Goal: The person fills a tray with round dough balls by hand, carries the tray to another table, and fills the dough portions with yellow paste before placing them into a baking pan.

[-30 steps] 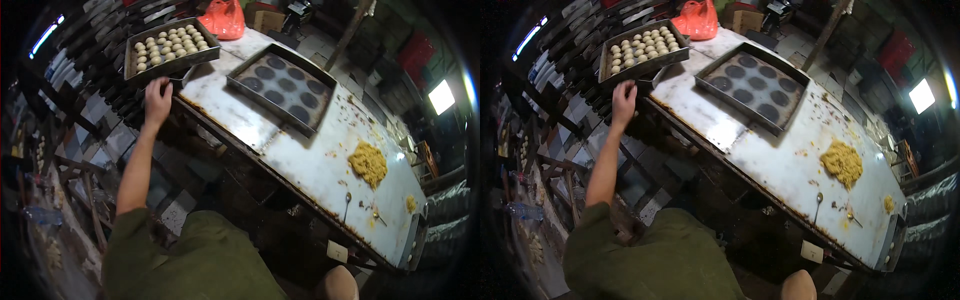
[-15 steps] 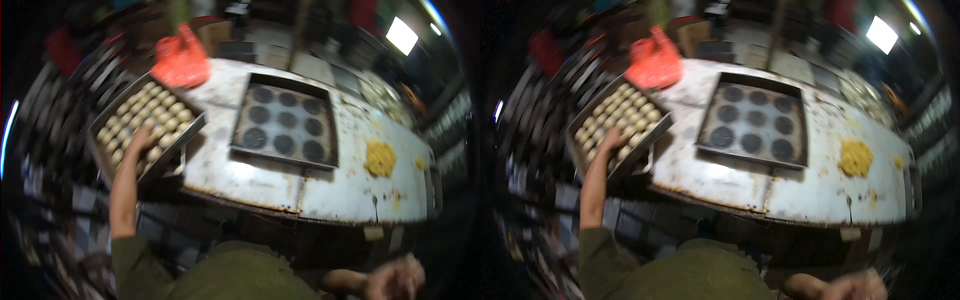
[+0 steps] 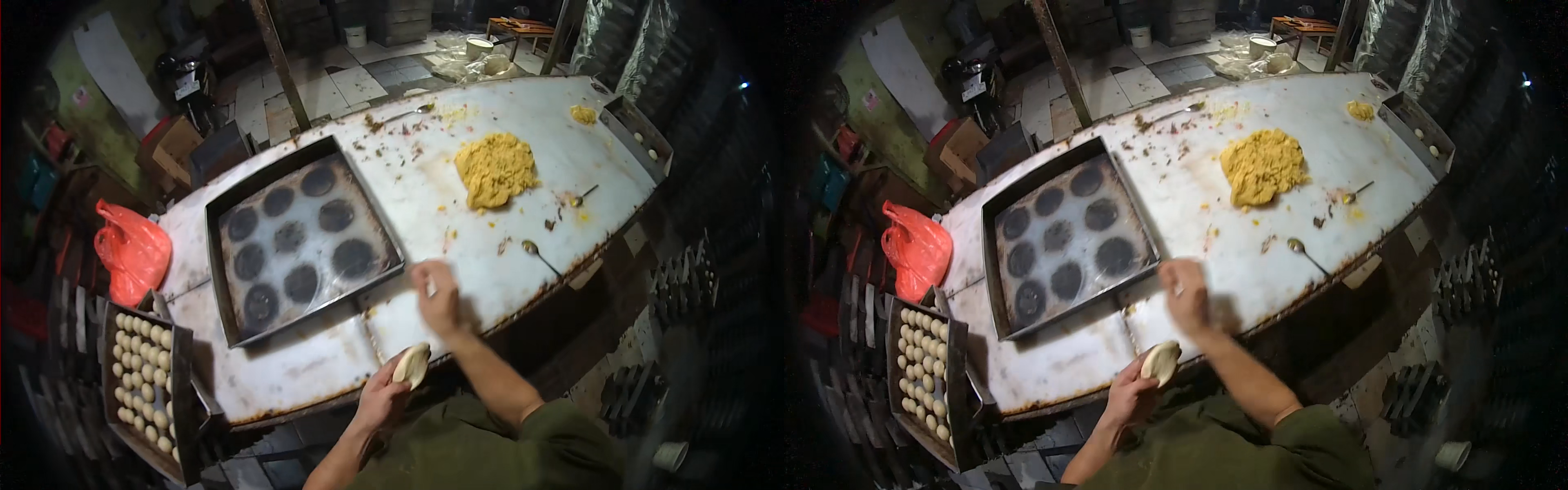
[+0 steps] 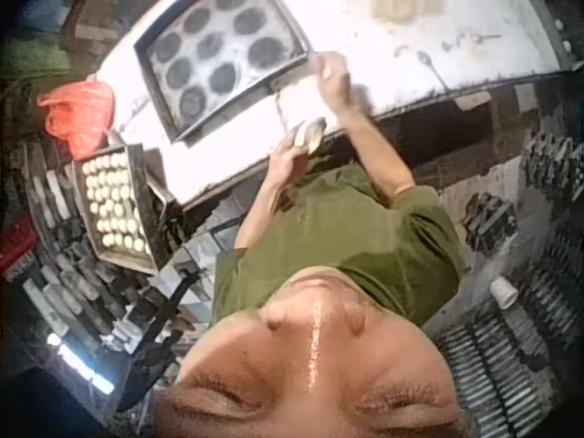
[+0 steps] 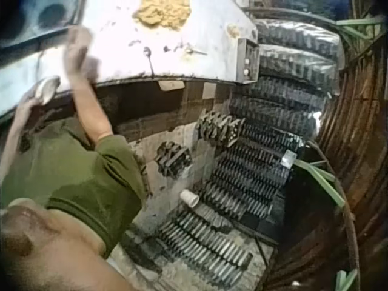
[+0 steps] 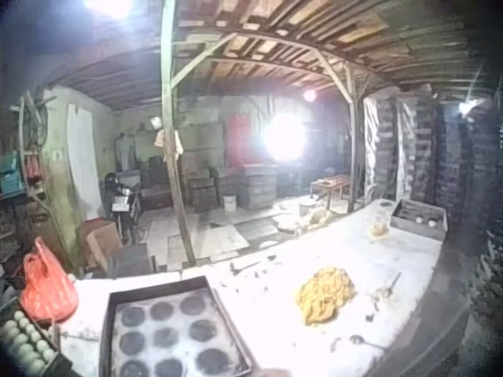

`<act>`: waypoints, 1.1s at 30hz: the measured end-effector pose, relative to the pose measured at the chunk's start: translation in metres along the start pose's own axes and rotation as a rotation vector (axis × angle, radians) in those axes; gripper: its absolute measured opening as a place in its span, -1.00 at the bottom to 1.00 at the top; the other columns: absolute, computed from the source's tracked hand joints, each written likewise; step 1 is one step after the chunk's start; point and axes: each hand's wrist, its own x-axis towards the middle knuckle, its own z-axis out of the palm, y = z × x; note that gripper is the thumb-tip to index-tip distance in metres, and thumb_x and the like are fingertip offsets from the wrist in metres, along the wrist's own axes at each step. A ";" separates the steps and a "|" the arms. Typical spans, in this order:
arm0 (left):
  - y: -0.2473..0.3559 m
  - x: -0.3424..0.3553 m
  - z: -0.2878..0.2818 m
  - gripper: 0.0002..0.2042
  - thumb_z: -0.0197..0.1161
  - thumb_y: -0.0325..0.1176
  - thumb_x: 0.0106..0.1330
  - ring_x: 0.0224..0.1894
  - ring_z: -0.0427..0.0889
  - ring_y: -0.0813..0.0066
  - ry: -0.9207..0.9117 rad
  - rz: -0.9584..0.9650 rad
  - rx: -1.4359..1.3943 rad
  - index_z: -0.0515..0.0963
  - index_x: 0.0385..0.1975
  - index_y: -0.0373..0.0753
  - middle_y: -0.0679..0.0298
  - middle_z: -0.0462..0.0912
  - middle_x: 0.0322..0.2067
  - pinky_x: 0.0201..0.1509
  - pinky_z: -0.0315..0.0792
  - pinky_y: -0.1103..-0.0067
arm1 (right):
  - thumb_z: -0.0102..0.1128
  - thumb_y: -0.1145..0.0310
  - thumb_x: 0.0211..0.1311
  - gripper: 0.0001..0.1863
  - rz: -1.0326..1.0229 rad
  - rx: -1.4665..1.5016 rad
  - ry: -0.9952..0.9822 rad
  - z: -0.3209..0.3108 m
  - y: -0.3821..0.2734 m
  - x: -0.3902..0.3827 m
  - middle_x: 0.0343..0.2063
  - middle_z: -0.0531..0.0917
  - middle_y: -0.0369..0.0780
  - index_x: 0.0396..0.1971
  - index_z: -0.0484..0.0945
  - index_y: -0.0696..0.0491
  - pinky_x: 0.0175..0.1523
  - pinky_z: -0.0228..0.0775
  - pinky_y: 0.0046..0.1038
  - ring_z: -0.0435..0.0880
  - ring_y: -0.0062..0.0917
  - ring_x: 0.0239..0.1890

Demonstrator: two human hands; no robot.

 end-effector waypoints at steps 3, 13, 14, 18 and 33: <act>0.004 0.014 0.032 -0.53 0.07 -0.52 0.16 0.15 0.35 0.27 0.054 0.042 -0.323 0.25 0.12 -0.38 0.07 0.37 0.10 0.28 0.19 0.44 | 0.12 0.47 0.12 -0.76 0.135 -0.496 0.157 -0.051 0.111 0.079 -0.18 0.47 -0.05 -0.20 0.43 0.22 -0.04 0.33 -0.32 0.47 -0.26 -0.16; -0.024 0.074 0.053 -0.45 0.00 -0.51 0.09 0.11 0.39 0.34 0.277 0.198 -0.426 0.18 0.17 -0.46 0.10 0.37 0.11 0.08 0.32 0.55 | 0.15 0.50 0.10 -0.85 0.241 -0.405 -0.222 -0.118 0.188 0.097 -0.39 0.60 -0.14 -0.32 0.56 0.20 -0.18 0.40 -0.37 0.55 -0.28 -0.32; -0.020 0.078 0.050 -0.45 0.00 -0.51 0.09 0.11 0.39 0.34 0.292 0.205 -0.437 0.18 0.17 -0.46 0.10 0.37 0.11 0.08 0.32 0.55 | 0.16 0.50 0.11 -0.86 0.343 -0.218 -0.319 -0.124 0.182 0.091 -0.45 0.61 -0.19 -0.33 0.56 0.21 -0.23 0.41 -0.44 0.58 -0.37 -0.40; -0.016 0.090 0.038 -0.48 -0.03 -0.54 0.29 0.17 0.31 0.43 0.292 0.119 -0.110 0.08 0.27 -0.31 0.19 0.28 0.17 0.20 0.25 0.53 | 0.17 0.48 0.15 -0.85 0.780 0.555 -0.410 -0.130 0.088 0.073 -0.47 0.60 -0.31 -0.29 0.57 0.21 -0.23 0.40 -0.63 0.56 -0.61 -0.36; -0.001 -0.073 -0.066 -0.41 0.04 -0.59 0.09 -0.35 0.56 0.35 0.206 0.373 -0.357 0.09 0.18 -0.28 0.03 0.51 -0.25 -0.20 0.52 0.50 | 0.09 0.45 0.21 -0.74 0.425 0.359 -1.000 -0.013 -0.102 -0.052 -0.33 0.59 -0.21 -0.11 0.51 0.20 -0.27 0.45 -0.59 0.56 -0.63 -0.32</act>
